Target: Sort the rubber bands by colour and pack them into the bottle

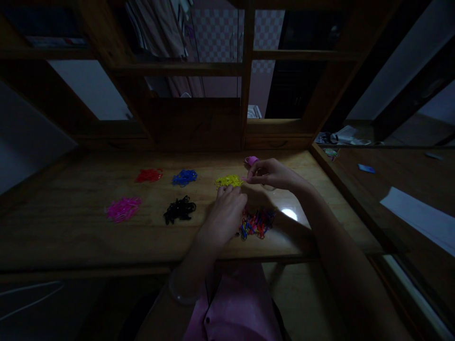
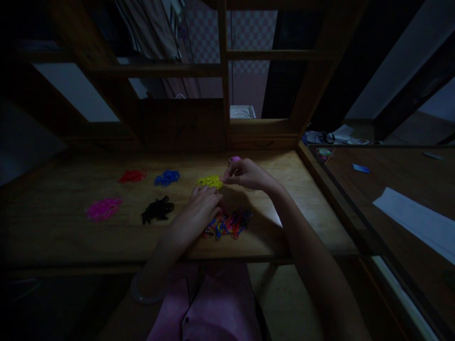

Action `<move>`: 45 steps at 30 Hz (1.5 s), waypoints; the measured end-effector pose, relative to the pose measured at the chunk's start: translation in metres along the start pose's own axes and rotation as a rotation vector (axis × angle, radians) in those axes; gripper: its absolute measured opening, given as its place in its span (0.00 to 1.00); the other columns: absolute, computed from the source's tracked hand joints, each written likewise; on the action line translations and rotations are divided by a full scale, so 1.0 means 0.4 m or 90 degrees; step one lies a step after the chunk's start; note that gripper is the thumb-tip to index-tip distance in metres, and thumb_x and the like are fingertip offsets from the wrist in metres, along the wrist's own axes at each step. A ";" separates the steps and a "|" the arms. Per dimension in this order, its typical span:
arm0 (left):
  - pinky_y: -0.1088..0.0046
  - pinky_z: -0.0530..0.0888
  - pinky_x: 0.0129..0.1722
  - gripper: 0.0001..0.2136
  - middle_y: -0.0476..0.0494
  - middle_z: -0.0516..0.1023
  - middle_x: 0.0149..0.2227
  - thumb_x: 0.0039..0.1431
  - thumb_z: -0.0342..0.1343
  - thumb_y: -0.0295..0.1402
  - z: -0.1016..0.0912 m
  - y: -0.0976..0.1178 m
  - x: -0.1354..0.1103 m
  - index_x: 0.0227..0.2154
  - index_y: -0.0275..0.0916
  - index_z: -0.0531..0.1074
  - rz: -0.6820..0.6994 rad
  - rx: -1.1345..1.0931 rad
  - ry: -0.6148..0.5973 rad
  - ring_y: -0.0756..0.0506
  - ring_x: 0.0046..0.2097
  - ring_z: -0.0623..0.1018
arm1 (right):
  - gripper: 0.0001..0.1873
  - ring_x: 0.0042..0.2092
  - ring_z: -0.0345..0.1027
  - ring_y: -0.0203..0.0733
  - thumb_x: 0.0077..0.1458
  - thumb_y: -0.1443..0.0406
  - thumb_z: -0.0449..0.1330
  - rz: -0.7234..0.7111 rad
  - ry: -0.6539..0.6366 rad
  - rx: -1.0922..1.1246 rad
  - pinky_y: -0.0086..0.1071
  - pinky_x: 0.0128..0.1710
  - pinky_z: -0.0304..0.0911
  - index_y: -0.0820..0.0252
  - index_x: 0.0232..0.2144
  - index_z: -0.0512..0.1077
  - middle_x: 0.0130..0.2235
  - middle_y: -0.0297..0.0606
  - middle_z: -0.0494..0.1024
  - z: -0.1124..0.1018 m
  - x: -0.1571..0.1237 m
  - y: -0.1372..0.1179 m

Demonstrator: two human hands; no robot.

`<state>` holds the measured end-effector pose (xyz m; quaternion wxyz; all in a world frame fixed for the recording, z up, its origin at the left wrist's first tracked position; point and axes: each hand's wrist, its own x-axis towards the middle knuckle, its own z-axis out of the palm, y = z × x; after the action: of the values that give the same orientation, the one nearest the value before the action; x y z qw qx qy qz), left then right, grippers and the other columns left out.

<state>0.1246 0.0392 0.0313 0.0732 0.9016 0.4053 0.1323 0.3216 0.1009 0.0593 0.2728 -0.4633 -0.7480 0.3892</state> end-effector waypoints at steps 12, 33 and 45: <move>0.60 0.62 0.53 0.03 0.48 0.73 0.36 0.58 0.58 0.31 -0.017 -0.041 0.006 0.29 0.40 0.71 0.043 -0.173 0.017 0.43 0.45 0.71 | 0.17 0.31 0.66 0.35 0.47 0.54 0.67 0.004 0.010 0.032 0.30 0.30 0.60 0.64 0.30 0.76 0.33 0.38 0.75 0.005 0.004 0.009; 0.74 0.77 0.46 0.08 0.44 0.80 0.38 0.54 0.62 0.29 0.004 -0.066 -0.034 0.37 0.34 0.76 -0.364 -1.173 0.183 0.51 0.39 0.79 | 0.15 0.35 0.68 0.38 0.49 0.55 0.67 -0.083 -0.043 0.163 0.32 0.34 0.63 0.60 0.32 0.74 0.33 0.37 0.75 0.072 -0.013 -0.060; 0.75 0.78 0.45 0.10 0.41 0.82 0.39 0.50 0.66 0.27 0.026 -0.046 -0.033 0.37 0.32 0.79 -0.350 -1.159 0.280 0.49 0.40 0.81 | 0.11 0.30 0.65 0.34 0.53 0.59 0.65 -0.149 0.006 0.034 0.29 0.28 0.59 0.62 0.32 0.75 0.29 0.35 0.74 0.086 -0.009 -0.043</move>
<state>0.1062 0.0412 0.0144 0.6929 0.3294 0.3488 0.5383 0.2885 0.0816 0.0547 0.3323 -0.3673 -0.7851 0.3719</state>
